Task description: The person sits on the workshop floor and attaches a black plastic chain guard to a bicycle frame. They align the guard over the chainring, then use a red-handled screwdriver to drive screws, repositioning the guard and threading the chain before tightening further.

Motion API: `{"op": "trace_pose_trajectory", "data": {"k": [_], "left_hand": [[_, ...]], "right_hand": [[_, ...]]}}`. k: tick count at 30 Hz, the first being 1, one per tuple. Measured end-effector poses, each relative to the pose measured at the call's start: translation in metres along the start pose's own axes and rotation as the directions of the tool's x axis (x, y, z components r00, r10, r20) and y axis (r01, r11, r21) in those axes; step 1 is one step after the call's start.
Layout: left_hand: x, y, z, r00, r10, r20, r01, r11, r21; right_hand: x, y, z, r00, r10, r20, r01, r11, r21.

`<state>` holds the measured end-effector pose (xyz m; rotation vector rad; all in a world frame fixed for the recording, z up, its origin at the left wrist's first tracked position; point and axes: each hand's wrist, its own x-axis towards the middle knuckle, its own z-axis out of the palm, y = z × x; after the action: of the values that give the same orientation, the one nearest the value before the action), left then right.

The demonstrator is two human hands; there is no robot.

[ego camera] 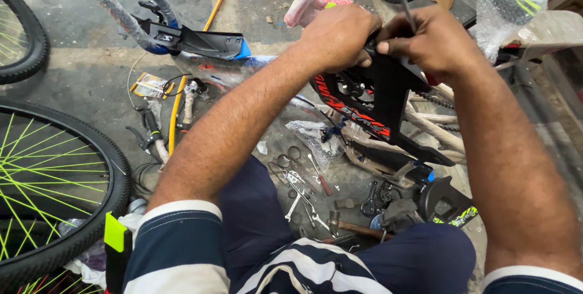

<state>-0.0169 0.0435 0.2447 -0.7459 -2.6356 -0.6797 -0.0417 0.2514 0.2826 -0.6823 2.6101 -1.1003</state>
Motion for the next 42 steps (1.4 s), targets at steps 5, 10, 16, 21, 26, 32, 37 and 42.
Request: {"op": "trace_pose_trajectory", "data": {"k": [5, 10, 16, 21, 26, 32, 37, 42], "left_hand": [[-0.002, 0.001, 0.0, 1.0, 0.002, -0.022, -0.002, 1.0, 0.006], [-0.002, 0.001, -0.001, 1.0, -0.016, -0.007, 0.016, 1.0, -0.002], [0.0, -0.001, 0.001, 1.0, -0.007, 0.004, 0.007, 1.0, 0.005], [-0.001, -0.006, 0.008, 0.99, 0.089, -0.113, -0.089, 0.996, 0.006], [-0.001, -0.008, 0.011, 0.993, 0.065, -0.095, -0.064, 0.998, 0.02], [-0.002, -0.005, 0.007, 0.994, 0.06, -0.089, -0.06, 0.998, 0.001], [-0.002, -0.004, 0.006, 0.995, 0.052, -0.082, -0.053, 0.999, -0.006], [-0.002, -0.004, 0.007, 0.996, 0.024, -0.08, -0.026, 0.999, -0.026]], "right_hand": [[0.006, -0.003, -0.003, 0.998, 0.052, -0.047, -0.054, 0.998, -0.042], [0.006, 0.003, -0.003, 0.999, 0.003, -0.043, -0.007, 0.996, -0.085], [-0.006, 0.015, 0.007, 0.98, -0.12, -0.16, 0.106, 0.99, -0.096], [-0.018, 0.027, 0.026, 0.743, -0.621, -0.25, 0.492, 0.76, -0.424], [-0.019, 0.032, 0.029, 0.669, -0.712, -0.214, 0.556, 0.67, -0.491], [-0.023, 0.032, 0.027, 0.639, -0.745, -0.193, 0.594, 0.637, -0.492], [-0.025, 0.032, 0.031, 0.611, -0.77, -0.184, 0.601, 0.602, -0.526], [-0.022, 0.03, 0.032, 0.627, -0.754, -0.195, 0.571, 0.615, -0.544]]}}
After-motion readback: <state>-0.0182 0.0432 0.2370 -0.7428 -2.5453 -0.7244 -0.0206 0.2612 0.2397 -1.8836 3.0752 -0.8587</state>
